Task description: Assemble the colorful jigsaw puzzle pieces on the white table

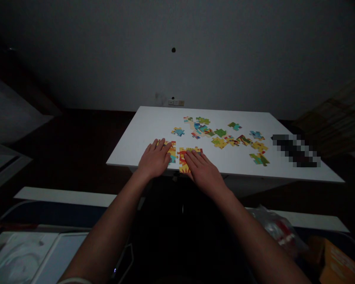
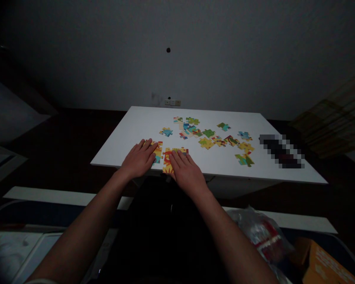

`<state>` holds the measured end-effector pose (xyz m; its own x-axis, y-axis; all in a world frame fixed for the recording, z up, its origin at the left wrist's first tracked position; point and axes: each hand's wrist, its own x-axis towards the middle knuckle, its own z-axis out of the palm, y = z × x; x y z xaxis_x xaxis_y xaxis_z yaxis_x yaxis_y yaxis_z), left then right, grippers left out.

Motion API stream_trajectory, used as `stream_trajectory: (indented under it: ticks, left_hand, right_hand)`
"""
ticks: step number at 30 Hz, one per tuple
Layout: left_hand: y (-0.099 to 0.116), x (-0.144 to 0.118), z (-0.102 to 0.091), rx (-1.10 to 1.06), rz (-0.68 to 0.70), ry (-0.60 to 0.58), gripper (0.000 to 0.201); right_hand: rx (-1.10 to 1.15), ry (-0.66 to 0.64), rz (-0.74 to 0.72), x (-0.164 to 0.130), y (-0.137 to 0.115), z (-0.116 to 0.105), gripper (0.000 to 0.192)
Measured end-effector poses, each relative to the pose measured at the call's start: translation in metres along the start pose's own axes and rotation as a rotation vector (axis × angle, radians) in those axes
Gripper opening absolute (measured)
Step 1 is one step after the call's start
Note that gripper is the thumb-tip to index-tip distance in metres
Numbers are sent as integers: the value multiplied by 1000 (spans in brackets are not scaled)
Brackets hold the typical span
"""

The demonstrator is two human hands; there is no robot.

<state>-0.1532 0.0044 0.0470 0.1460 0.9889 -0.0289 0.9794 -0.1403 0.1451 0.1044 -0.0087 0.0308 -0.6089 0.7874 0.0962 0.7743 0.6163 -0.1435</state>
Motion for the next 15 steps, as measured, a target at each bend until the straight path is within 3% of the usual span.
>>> stream_trajectory:
  ticks: [15]
  left_hand:
    - [6, -7, 3, 7, 2, -4, 68]
  right_hand:
    - [89, 15, 101, 7, -11, -7, 77]
